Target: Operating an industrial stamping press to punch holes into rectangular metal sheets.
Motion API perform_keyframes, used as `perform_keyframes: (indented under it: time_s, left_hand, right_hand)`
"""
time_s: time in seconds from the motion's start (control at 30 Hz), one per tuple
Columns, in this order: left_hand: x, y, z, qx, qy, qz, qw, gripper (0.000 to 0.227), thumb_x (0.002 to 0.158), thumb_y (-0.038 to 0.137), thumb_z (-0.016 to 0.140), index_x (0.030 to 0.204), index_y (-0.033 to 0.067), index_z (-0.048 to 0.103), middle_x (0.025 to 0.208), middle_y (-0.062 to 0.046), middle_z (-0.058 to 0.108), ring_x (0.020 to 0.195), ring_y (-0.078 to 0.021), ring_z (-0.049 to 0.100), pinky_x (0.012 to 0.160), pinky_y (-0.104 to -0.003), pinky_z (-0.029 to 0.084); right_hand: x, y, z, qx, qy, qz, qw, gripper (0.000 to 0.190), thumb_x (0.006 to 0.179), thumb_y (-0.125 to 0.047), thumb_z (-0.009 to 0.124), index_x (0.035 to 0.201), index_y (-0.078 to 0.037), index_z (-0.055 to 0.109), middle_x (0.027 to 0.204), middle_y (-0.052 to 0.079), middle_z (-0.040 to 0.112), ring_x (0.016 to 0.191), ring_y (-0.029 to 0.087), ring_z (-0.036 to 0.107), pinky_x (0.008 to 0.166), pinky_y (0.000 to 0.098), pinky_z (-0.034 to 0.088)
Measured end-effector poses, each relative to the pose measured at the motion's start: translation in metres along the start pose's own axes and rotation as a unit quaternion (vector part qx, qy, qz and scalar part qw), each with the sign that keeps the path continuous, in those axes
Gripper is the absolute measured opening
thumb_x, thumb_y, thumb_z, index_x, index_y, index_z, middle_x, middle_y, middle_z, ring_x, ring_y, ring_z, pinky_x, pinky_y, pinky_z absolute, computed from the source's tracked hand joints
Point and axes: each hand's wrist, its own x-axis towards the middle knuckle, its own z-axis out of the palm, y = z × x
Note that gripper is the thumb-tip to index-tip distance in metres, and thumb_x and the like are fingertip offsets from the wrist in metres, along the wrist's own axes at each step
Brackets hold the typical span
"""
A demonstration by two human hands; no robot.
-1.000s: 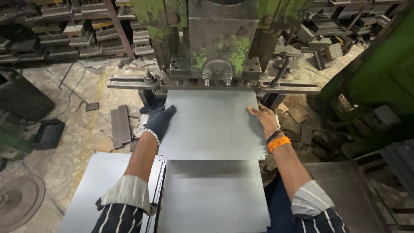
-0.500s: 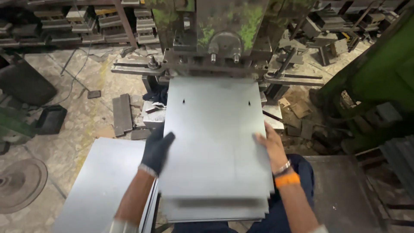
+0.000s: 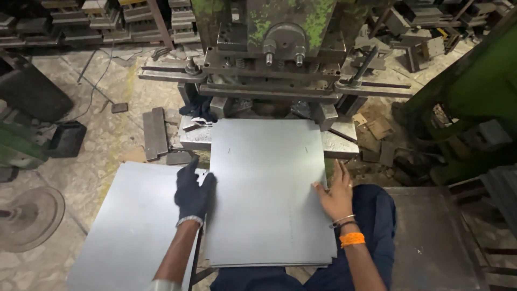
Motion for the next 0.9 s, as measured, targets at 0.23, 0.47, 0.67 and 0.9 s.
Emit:
perform_keyframes:
  time_s: [0.23, 0.47, 0.67, 0.9]
  left_hand:
    - [0.018, 0.027, 0.026, 0.046, -0.212, -0.063, 0.974, 0.095, 0.087, 0.076, 0.050, 0.163, 0.0369, 0.009, 0.161, -0.008, 0.041, 0.139, -0.0351, 0.050, 0.119, -0.051, 0.037]
    - [0.016, 0.037, 0.012, 0.035, -0.245, -0.065, 0.967, 0.087, 0.094, 0.070, 0.042, 0.164, 0.0363, 0.002, 0.161, -0.013, 0.040, 0.140, -0.0392, 0.047, 0.120, -0.052, 0.036]
    - [0.019, 0.022, 0.004, -0.153, -0.238, -0.153, 0.947, 0.069, 0.093, 0.067, 0.048, 0.157, 0.0462, 0.030, 0.162, 0.000, 0.040, 0.152, -0.0273, 0.031, 0.127, -0.043, 0.027]
    - [0.039, -0.085, 0.035, -0.288, -0.132, -0.172, 0.933, 0.055, 0.096, 0.056, 0.059, 0.133, 0.0164, 0.068, 0.127, -0.017, 0.070, 0.120, -0.0335, 0.066, 0.103, -0.045, 0.054]
  right_hand:
    - [-0.016, -0.025, -0.001, 0.174, -0.108, 0.151, 0.967, 0.071, 0.102, -0.044, 0.048, 0.163, -0.018, 0.022, 0.166, 0.017, 0.026, 0.149, 0.040, 0.029, 0.123, 0.0519, 0.026]
    - [-0.017, -0.008, 0.016, 0.145, -0.095, 0.174, 0.969, 0.068, 0.102, -0.045, 0.045, 0.164, -0.028, 0.020, 0.164, 0.010, 0.034, 0.147, 0.029, 0.035, 0.123, 0.0453, 0.028]
    - [-0.018, -0.032, 0.021, -0.013, 0.119, -0.090, 0.989, 0.083, 0.080, -0.019, 0.074, 0.154, -0.004, 0.040, 0.153, 0.023, 0.044, 0.140, 0.041, 0.044, 0.116, 0.0541, 0.034]
    - [-0.021, -0.195, 0.091, 0.386, -0.151, -0.102, 0.904, 0.055, 0.091, -0.024, 0.066, 0.142, -0.009, 0.054, 0.139, 0.016, 0.060, 0.116, 0.033, 0.066, 0.093, 0.0408, 0.057]
